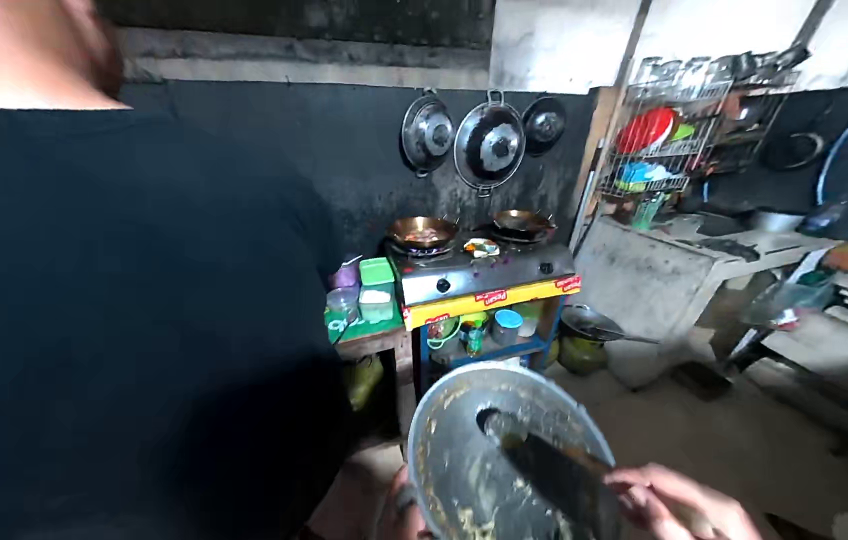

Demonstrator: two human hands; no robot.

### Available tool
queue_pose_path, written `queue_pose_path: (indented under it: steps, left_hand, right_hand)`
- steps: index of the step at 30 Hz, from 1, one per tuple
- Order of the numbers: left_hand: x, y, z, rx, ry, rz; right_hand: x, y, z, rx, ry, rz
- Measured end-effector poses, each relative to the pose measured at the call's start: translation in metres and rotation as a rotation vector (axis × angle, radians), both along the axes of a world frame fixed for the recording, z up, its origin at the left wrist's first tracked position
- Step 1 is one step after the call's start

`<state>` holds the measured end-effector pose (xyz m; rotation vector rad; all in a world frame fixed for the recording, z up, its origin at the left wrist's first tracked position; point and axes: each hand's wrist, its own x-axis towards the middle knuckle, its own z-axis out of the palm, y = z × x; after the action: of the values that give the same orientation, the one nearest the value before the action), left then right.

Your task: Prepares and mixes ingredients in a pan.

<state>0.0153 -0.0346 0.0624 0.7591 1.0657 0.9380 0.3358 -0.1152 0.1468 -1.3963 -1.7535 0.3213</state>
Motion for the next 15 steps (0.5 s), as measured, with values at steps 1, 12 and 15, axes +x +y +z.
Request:
queue_pose_path:
  steps: [1,12,15]
  left_hand:
    - [0.013,0.033,0.019,0.020,-0.032,0.014]
    - [0.096,0.360,0.185,0.459,-0.023,0.207]
    - [0.114,0.438,0.188,0.514,0.032,0.371]
  right_hand:
    - [0.008,0.026,0.017,0.059,-0.034,-0.006]
    - [0.021,0.351,0.173,0.433,0.560,-0.132]
    - [0.039,0.436,0.189,0.449,0.623,-0.124]
